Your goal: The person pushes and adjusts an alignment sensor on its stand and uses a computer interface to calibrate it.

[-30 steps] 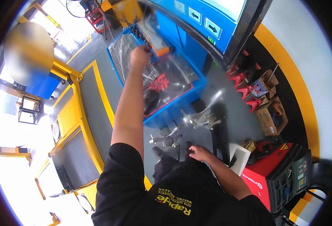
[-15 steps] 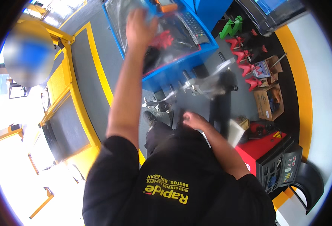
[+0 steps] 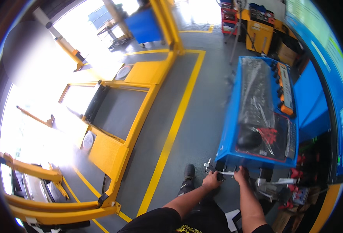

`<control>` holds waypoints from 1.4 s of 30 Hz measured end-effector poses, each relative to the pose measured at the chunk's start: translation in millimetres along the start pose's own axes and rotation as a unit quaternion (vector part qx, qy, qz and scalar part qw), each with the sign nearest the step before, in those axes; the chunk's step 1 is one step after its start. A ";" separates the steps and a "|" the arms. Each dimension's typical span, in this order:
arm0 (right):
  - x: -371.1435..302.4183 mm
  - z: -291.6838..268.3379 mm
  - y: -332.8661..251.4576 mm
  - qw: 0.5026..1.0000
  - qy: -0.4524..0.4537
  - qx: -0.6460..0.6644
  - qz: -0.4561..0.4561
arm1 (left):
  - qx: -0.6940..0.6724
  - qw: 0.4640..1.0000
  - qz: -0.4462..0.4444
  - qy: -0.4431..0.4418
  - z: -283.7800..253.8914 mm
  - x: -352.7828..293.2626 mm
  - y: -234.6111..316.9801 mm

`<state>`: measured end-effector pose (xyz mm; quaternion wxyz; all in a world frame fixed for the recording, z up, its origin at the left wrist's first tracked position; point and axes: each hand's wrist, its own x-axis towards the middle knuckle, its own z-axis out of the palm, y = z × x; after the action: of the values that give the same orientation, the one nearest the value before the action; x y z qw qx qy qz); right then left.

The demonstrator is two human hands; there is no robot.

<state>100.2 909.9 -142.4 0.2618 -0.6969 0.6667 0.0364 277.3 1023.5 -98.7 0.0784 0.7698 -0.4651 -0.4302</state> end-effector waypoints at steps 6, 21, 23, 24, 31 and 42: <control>34.1 20.2 1.6 0.994 -0.056 -0.067 0.069 | 0.013 1.000 0.012 -0.015 35.8 35.6 -7.4; 56.4 54.3 -1.8 0.996 -0.015 -0.008 0.089 | 0.007 0.998 0.017 -0.065 25.0 55.8 0.3; 57.9 71.1 4.3 0.991 0.039 0.005 0.125 | 0.006 0.997 0.008 -0.070 22.0 55.7 3.8; 63.6 84.9 13.2 0.992 0.041 0.007 0.122 | 0.013 0.997 0.015 -0.076 20.7 58.5 3.7; 68.0 73.8 -0.1 0.967 0.002 0.085 0.238 | 0.054 0.989 0.071 -0.120 10.7 68.3 5.8; 69.6 59.0 -15.7 0.984 -0.017 0.020 0.176 | 0.040 0.989 0.052 -0.135 13.5 78.0 6.2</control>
<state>140.3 870.5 -216.0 0.2769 -0.5625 0.7749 0.0807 278.7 962.7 -149.8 0.0066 0.6816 -0.5277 -0.5069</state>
